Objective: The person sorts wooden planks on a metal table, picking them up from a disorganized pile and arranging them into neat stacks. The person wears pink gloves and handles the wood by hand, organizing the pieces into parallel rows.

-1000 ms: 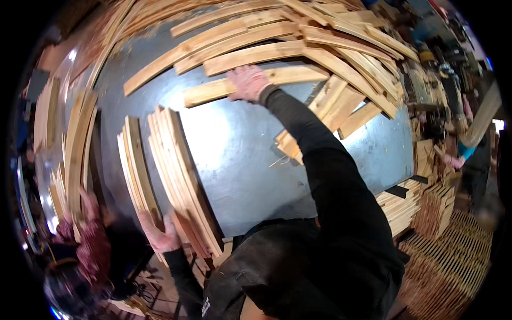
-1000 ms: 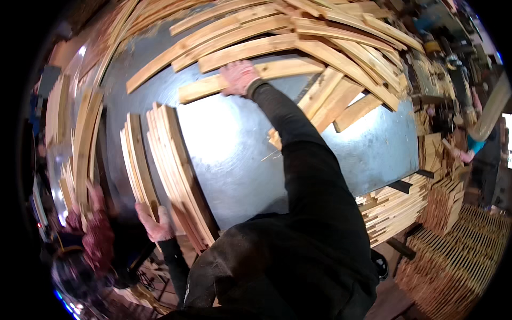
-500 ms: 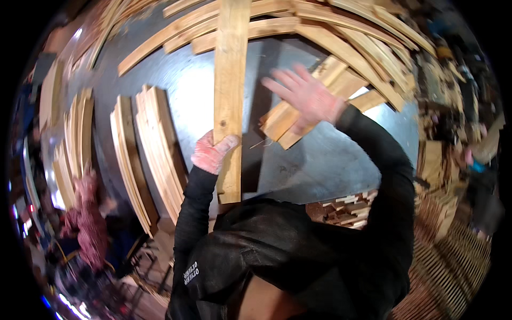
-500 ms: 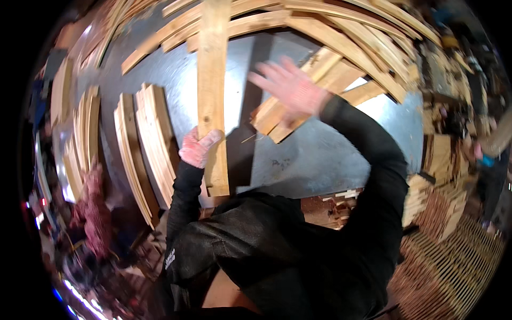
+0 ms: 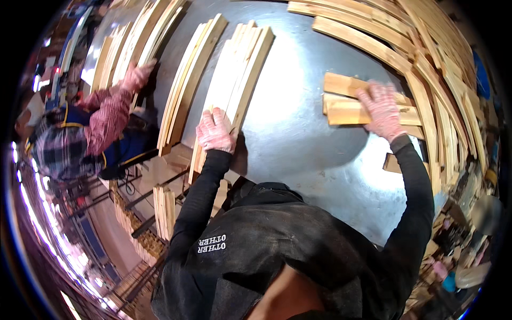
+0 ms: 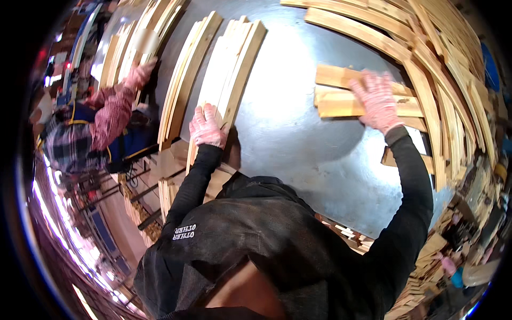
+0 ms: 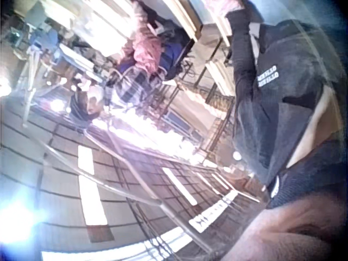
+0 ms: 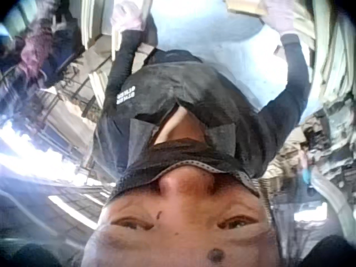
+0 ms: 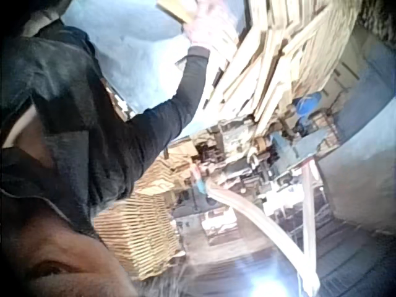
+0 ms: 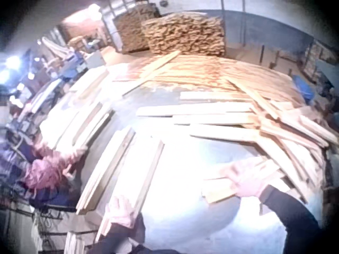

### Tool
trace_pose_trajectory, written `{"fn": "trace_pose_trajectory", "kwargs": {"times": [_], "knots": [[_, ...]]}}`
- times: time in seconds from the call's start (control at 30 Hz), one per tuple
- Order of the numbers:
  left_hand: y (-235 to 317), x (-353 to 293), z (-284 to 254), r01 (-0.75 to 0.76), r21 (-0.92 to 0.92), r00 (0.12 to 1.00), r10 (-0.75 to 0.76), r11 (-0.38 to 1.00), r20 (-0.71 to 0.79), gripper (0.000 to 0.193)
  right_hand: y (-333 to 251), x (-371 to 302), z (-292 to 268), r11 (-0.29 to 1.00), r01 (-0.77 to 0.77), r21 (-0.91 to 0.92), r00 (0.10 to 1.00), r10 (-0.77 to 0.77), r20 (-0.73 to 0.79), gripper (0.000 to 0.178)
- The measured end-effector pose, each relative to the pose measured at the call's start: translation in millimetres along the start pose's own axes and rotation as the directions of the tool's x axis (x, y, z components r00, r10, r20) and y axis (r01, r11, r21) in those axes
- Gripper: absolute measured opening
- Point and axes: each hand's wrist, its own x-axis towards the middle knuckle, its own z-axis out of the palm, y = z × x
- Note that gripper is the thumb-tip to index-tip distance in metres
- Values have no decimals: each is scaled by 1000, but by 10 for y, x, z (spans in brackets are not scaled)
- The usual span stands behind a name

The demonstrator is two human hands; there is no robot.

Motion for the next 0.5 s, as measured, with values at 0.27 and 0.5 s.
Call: {"fn": "trace_pose_trajectory", "kwargs": {"times": [0.27, 0.5], "knots": [[67, -340, -121, -93, -419, 986, 26, 903, -162, 74, -44, 245, -308, 986, -139, 87, 953, 109, 282, 127], [1101, -504, -104, 577, -695, 712, 153, 430, 686, 94, -1126, 39, -421, 974, -88, 209, 991, 63, 121, 89]]}}
